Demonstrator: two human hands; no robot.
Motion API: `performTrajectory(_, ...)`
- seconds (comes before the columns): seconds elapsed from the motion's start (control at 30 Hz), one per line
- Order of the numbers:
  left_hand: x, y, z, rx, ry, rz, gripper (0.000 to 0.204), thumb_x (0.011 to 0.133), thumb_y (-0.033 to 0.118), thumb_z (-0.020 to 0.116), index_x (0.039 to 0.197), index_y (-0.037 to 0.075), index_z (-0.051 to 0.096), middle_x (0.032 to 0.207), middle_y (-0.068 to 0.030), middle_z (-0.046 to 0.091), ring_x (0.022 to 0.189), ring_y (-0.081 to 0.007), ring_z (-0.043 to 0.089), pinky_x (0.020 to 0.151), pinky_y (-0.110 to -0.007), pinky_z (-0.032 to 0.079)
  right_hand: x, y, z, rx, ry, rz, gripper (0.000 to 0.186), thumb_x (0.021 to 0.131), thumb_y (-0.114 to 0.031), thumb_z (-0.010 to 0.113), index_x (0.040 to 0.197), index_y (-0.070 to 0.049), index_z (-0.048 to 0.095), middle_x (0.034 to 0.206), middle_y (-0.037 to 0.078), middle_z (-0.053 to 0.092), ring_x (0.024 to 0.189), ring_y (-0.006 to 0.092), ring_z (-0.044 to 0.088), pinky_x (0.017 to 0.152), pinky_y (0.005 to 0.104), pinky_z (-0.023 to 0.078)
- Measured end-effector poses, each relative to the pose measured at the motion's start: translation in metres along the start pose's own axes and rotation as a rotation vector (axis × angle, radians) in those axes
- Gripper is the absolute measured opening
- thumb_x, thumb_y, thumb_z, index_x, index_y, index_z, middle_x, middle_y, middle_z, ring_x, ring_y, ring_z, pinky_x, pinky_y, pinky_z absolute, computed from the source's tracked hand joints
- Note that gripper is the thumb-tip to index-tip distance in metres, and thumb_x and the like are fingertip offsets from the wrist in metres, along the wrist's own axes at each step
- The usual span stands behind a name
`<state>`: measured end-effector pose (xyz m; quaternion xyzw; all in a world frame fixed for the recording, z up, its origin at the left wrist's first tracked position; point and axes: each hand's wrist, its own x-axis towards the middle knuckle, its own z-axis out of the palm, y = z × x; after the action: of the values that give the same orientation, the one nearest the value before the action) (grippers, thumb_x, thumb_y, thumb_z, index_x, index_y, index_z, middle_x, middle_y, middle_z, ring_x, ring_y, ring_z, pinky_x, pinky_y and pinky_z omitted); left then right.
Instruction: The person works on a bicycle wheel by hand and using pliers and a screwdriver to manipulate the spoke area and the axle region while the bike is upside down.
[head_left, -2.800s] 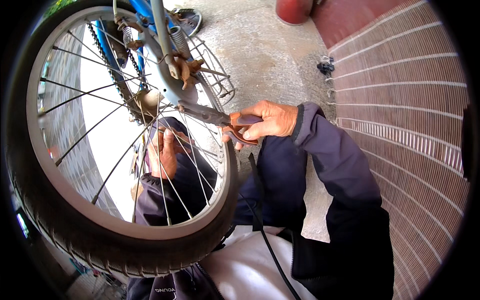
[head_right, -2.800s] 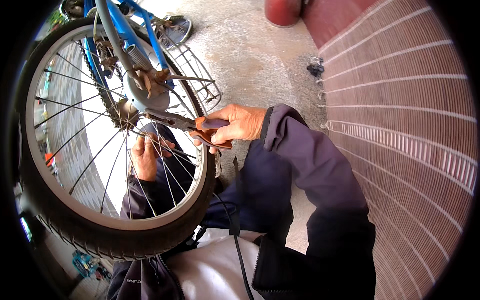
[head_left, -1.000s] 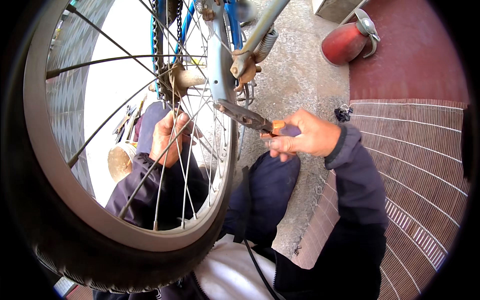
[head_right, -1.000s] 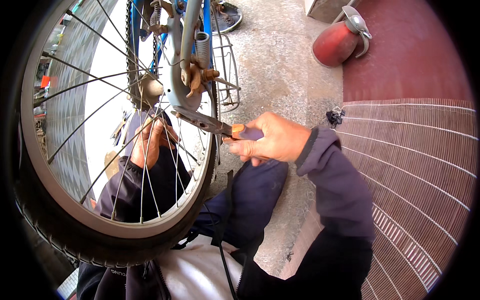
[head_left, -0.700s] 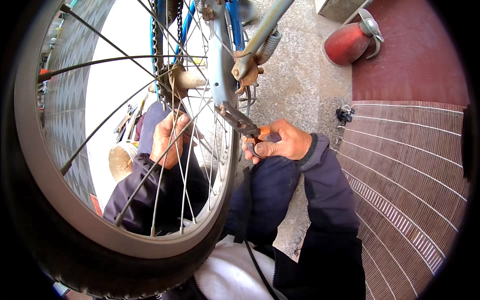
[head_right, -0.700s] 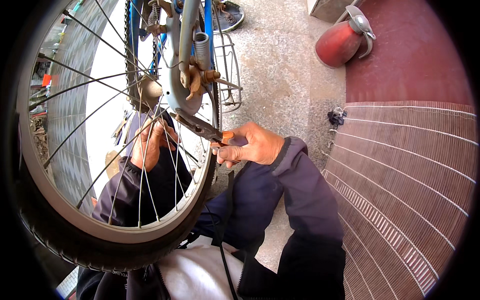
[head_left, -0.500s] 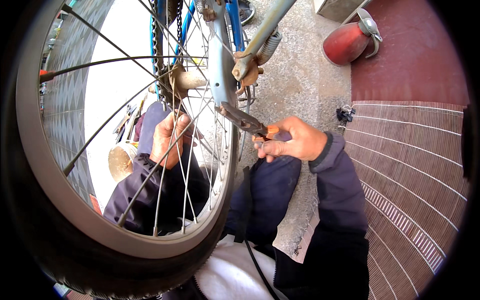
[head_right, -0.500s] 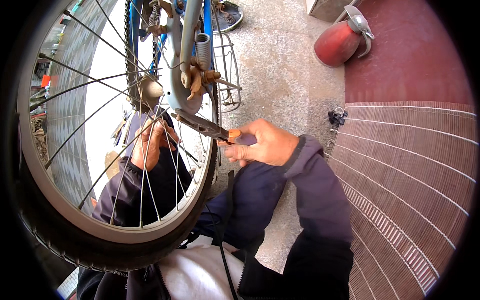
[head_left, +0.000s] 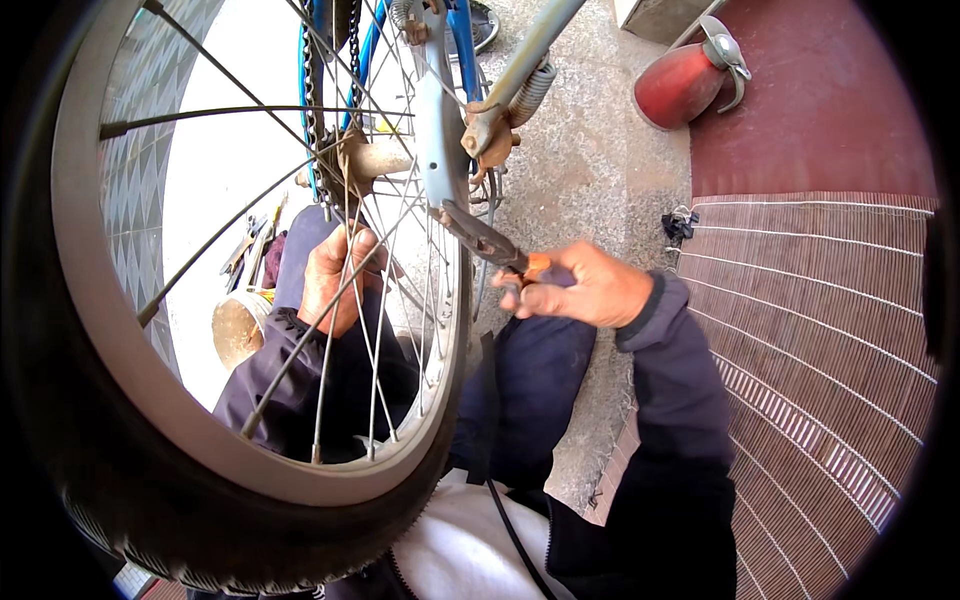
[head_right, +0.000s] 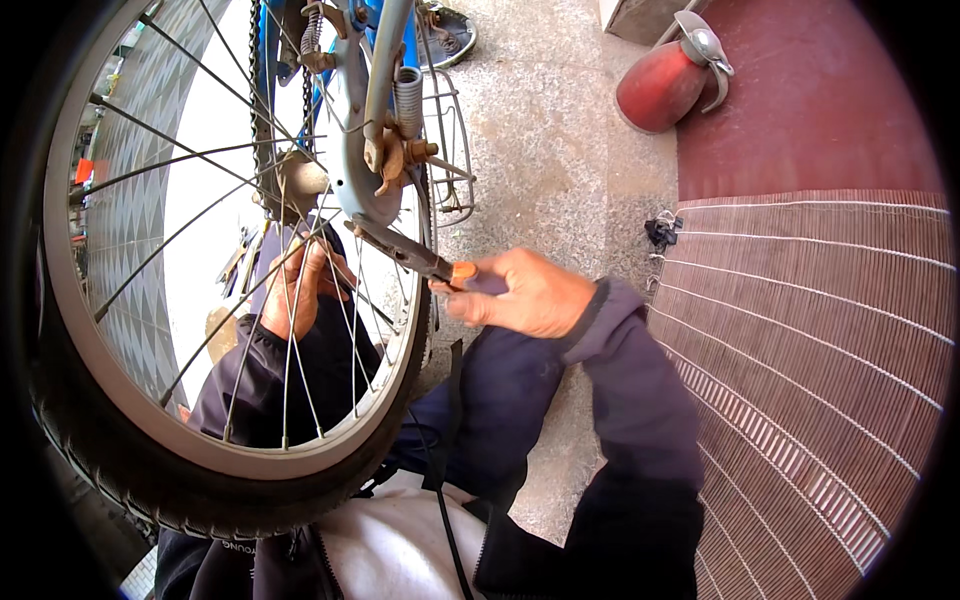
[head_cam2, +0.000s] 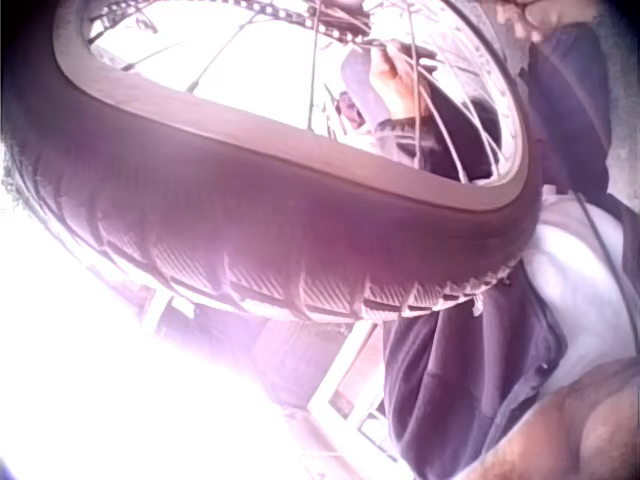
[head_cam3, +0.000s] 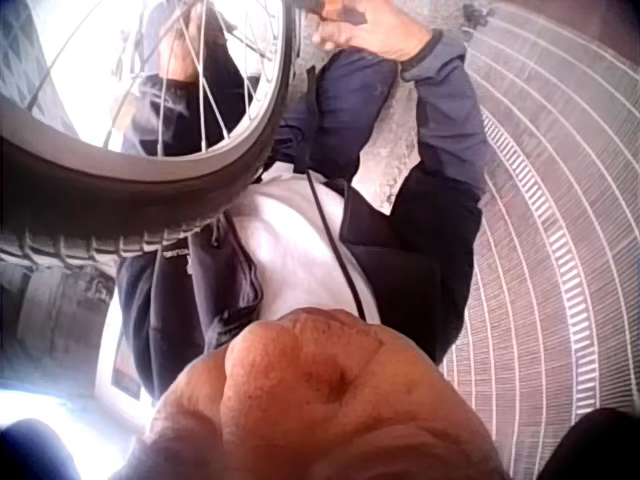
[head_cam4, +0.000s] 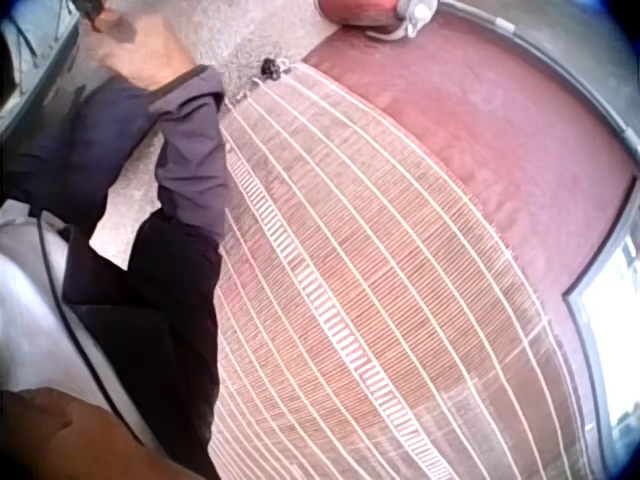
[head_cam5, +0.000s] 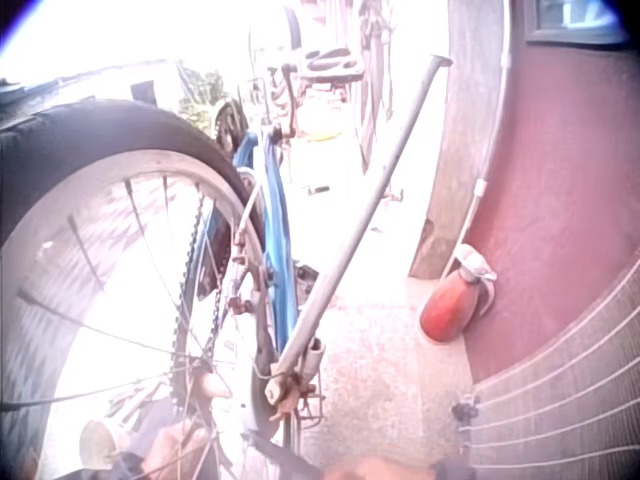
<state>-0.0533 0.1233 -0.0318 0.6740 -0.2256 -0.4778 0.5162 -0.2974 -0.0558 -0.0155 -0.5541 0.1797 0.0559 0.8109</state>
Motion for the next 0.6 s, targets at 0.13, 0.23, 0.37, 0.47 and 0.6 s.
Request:
performTrajectory(0.13, -0.003, -0.006, -0.006, -0.057, 0.005, 0.020, 0.023, 0.098, 0.028, 0.054, 0.089, 0.007, 0.053, 0.075, -0.0022, 0.055, 0.067, -0.0133, 0.059, 0.056, -0.024, 0.046, 0.016, 0.030, 0.024, 0.178, -0.064, -0.084, 0.055, 0.088, -0.040, 0.067, 0.124, 0.000, 0.057, 0.101, 0.004, 0.064, 0.091, 0.0099, 0.056, 0.082, 0.0266, 0.046)
performTrajectory(0.23, -0.003, -0.005, -0.005, -0.038, 0.005, 0.023, 0.022, 0.098, 0.027, 0.054, 0.090, 0.006, 0.053, 0.074, -0.0024, 0.056, 0.067, -0.0136, 0.059, 0.056, -0.025, 0.047, 0.021, 0.042, 0.029, 0.294, -0.160, -0.100, 0.061, 0.088, -0.043, 0.064, 0.125, 0.005, 0.054, 0.108, 0.007, 0.063, 0.094, 0.0113, 0.056, 0.083, 0.0264, 0.045)
performTrajectory(0.37, -0.003, -0.003, -0.002, -0.013, 0.027, 0.010, 0.023, 0.098, 0.027, 0.054, 0.090, 0.005, 0.054, 0.073, -0.0030, 0.056, 0.066, -0.0139, 0.060, 0.056, -0.025, 0.048, 0.025, 0.047, 0.028, 0.314, -0.212, -0.106, 0.064, 0.088, -0.045, 0.063, 0.124, 0.007, 0.054, 0.109, 0.008, 0.063, 0.096, 0.0119, 0.057, 0.084, 0.0262, 0.045)
performTrajectory(0.47, -0.003, -0.002, -0.002, 0.007, 0.028, 0.028, 0.025, 0.098, 0.028, 0.053, 0.091, 0.004, 0.054, 0.074, -0.0043, 0.057, 0.066, -0.0155, 0.063, 0.056, -0.026, 0.050, 0.023, 0.042, 0.026, 0.252, -0.170, -0.094, 0.060, 0.088, -0.042, 0.065, 0.123, 0.005, 0.054, 0.109, 0.007, 0.063, 0.097, 0.0106, 0.056, 0.087, 0.0264, 0.045)
performTrajectory(0.6, -0.002, -0.003, -0.006, 0.026, 0.019, 0.034, 0.025, 0.098, 0.028, 0.053, 0.091, 0.004, 0.054, 0.075, -0.0045, 0.057, 0.068, -0.0164, 0.064, 0.056, -0.026, 0.050, 0.020, 0.029, 0.021, 0.188, -0.096, -0.045, 0.053, 0.087, -0.038, 0.067, 0.121, 0.003, 0.056, 0.106, 0.006, 0.063, 0.098, 0.0093, 0.055, 0.090, 0.0257, 0.045)
